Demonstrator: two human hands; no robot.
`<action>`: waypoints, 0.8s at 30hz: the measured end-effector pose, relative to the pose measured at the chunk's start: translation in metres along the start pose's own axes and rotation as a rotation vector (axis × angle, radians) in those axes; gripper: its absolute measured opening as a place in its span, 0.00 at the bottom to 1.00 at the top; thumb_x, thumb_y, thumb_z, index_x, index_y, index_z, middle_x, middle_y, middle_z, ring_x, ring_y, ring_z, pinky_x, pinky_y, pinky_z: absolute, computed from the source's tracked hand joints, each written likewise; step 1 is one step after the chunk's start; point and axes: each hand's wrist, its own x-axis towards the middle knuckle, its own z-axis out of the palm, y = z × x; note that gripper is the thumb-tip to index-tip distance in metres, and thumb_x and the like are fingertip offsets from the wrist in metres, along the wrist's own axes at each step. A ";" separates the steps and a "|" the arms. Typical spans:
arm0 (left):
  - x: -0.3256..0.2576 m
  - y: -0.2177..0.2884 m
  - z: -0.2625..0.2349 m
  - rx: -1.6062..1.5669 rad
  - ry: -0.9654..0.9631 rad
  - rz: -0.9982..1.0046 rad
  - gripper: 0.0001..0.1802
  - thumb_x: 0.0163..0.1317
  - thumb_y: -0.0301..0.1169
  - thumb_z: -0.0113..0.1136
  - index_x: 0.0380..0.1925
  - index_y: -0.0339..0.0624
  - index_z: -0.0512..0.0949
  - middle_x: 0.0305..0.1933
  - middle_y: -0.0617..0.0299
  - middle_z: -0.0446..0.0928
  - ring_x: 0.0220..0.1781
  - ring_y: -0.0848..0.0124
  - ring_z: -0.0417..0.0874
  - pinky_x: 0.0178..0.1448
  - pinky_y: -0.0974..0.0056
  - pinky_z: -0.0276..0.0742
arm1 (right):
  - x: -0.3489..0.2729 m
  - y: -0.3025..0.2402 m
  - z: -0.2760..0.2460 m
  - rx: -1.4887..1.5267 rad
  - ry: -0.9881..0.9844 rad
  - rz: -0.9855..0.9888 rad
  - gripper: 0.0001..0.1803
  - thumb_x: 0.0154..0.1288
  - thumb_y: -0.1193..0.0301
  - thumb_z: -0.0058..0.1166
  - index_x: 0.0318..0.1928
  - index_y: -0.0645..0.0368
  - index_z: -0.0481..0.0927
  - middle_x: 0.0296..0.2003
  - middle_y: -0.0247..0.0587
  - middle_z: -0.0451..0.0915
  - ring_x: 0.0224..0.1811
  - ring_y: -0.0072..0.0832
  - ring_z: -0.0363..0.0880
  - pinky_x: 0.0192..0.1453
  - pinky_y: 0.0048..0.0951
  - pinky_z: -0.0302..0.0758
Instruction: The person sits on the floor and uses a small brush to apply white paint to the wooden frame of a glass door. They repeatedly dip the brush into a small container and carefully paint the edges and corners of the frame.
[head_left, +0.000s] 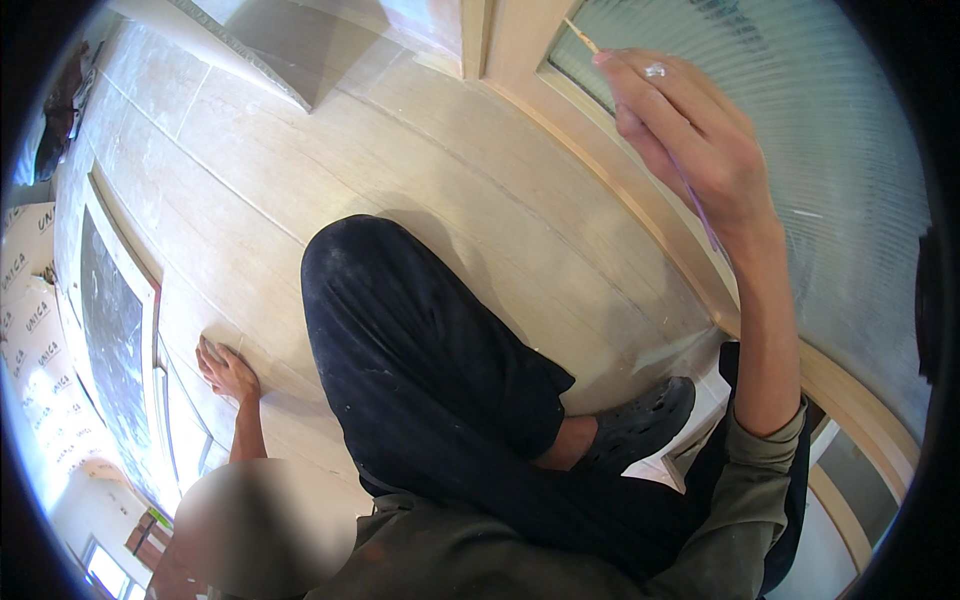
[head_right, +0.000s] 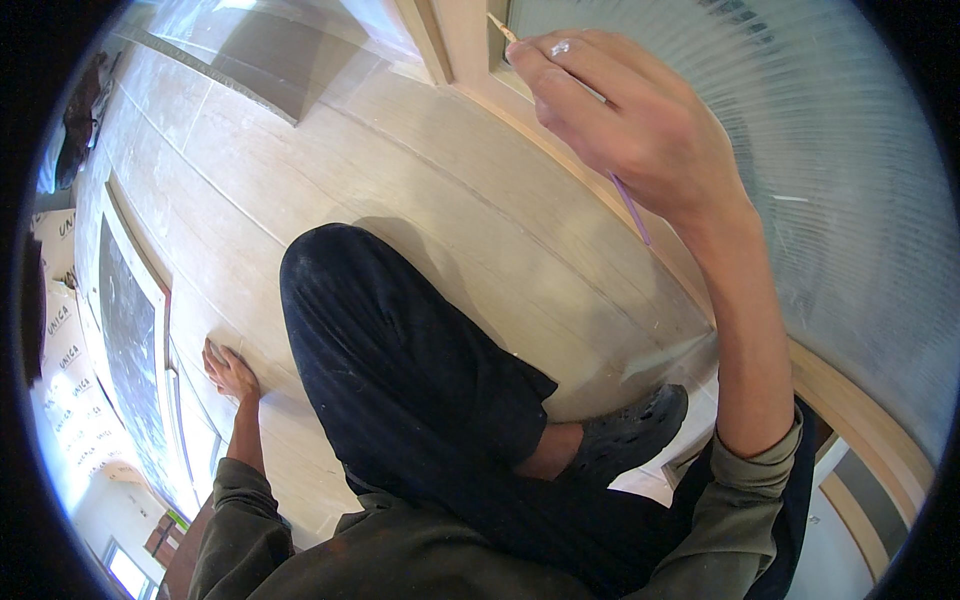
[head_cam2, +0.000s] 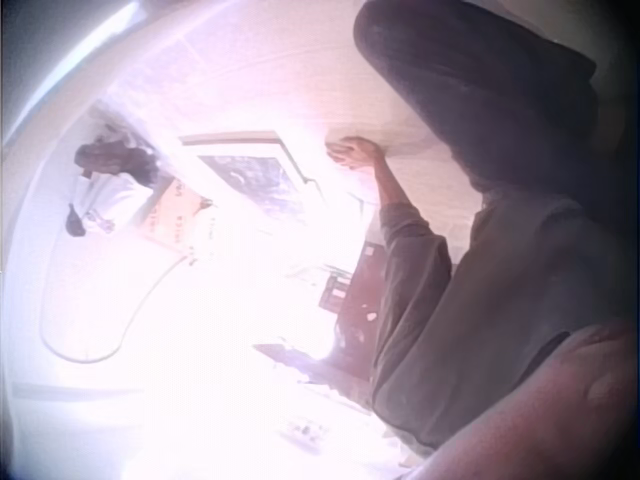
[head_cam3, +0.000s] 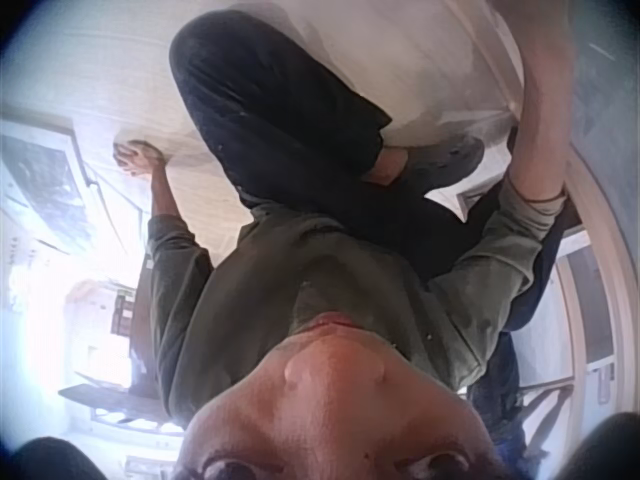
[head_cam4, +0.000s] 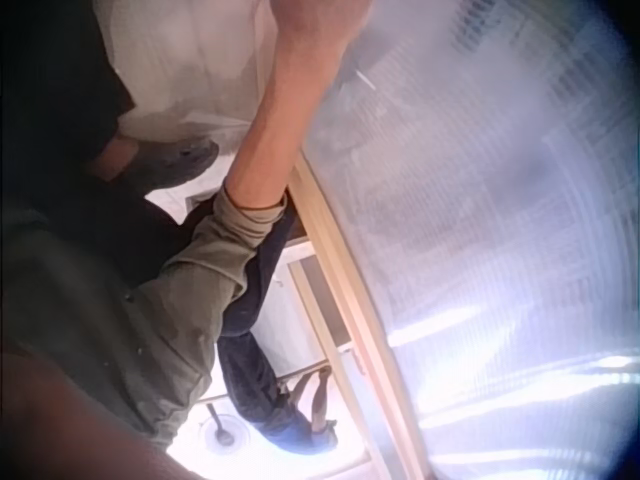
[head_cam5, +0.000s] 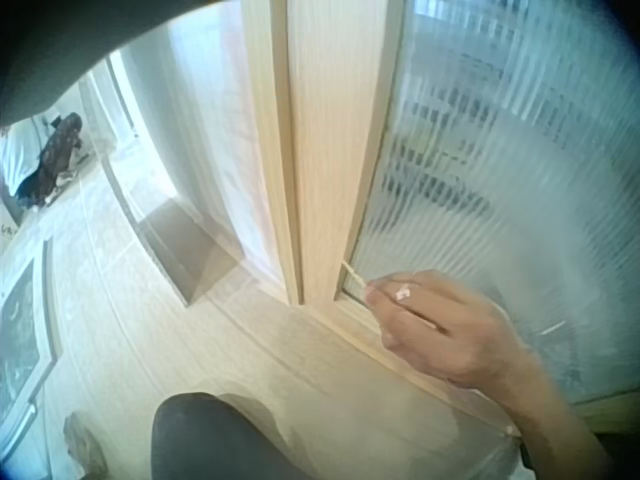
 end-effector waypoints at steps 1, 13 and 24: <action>0.001 -0.001 0.001 -0.002 0.003 -0.001 0.27 0.75 0.51 0.40 0.72 0.69 0.61 0.77 0.63 0.56 0.78 0.60 0.56 0.72 0.37 0.49 | -0.001 -0.001 0.000 -0.009 -0.014 0.007 0.21 0.49 0.77 0.65 0.47 0.63 0.83 0.42 0.41 0.83 0.47 0.36 0.84 0.52 0.32 0.82; 0.002 -0.005 0.003 -0.011 0.010 -0.019 0.28 0.75 0.51 0.40 0.73 0.68 0.61 0.76 0.63 0.57 0.77 0.60 0.56 0.73 0.37 0.48 | -0.014 -0.003 0.013 0.074 0.130 0.060 0.21 0.50 0.80 0.66 0.48 0.65 0.83 0.41 0.44 0.83 0.43 0.37 0.84 0.50 0.34 0.83; 0.004 -0.010 0.005 -0.015 0.000 0.009 0.27 0.75 0.52 0.39 0.72 0.69 0.61 0.77 0.63 0.56 0.78 0.60 0.53 0.74 0.35 0.46 | -0.020 -0.007 0.021 0.134 0.160 0.129 0.21 0.56 0.82 0.64 0.52 0.64 0.82 0.43 0.46 0.83 0.45 0.39 0.84 0.50 0.35 0.83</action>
